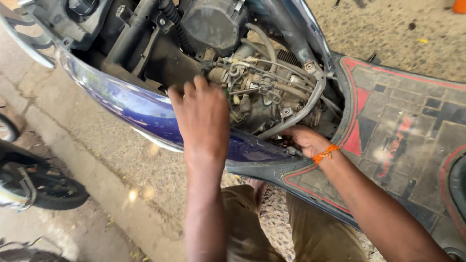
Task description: The recorder is inspecting and cleaning a spark plug on a motorcycle engine.
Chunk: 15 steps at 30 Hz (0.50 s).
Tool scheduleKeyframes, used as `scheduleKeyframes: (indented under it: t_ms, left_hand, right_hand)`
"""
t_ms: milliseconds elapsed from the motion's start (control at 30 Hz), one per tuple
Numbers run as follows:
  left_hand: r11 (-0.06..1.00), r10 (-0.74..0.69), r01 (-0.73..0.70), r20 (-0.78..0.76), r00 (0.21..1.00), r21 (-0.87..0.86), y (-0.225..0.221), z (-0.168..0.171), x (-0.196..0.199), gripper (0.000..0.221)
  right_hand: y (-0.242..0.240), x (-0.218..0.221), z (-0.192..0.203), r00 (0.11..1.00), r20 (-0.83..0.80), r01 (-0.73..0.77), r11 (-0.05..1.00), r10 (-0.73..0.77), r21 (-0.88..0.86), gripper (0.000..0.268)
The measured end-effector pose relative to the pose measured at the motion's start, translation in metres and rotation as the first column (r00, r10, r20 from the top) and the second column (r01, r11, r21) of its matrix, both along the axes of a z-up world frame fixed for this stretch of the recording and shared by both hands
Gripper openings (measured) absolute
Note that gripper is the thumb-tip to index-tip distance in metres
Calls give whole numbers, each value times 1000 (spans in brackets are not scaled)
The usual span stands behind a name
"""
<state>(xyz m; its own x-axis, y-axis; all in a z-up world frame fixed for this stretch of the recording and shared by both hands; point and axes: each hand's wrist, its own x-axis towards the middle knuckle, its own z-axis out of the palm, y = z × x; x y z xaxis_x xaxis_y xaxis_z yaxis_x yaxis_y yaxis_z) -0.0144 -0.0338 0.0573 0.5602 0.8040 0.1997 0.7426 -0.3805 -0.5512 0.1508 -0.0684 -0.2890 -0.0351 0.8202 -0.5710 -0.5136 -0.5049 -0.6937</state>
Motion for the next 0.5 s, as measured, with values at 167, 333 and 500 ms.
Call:
scheduleKeyframes:
  t_ms: [167, 333, 500]
  left_hand:
    - [996, -73, 63, 199, 977, 58, 3, -20, -12, 13]
    - [982, -151, 122, 216, 965, 141, 18, -31, -13, 11]
    - [973, -210, 177, 248, 946, 148, 23, -39, -20, 10]
  right_hand:
    - [-4, -8, 7, 996, 48, 70, 997, -69, -20, 12]
    - [2, -17, 35, 910, 395, 100, 992, -125, 83, 14]
    - [1, -16, -16, 211, 955, -250, 933, -209, 260, 6]
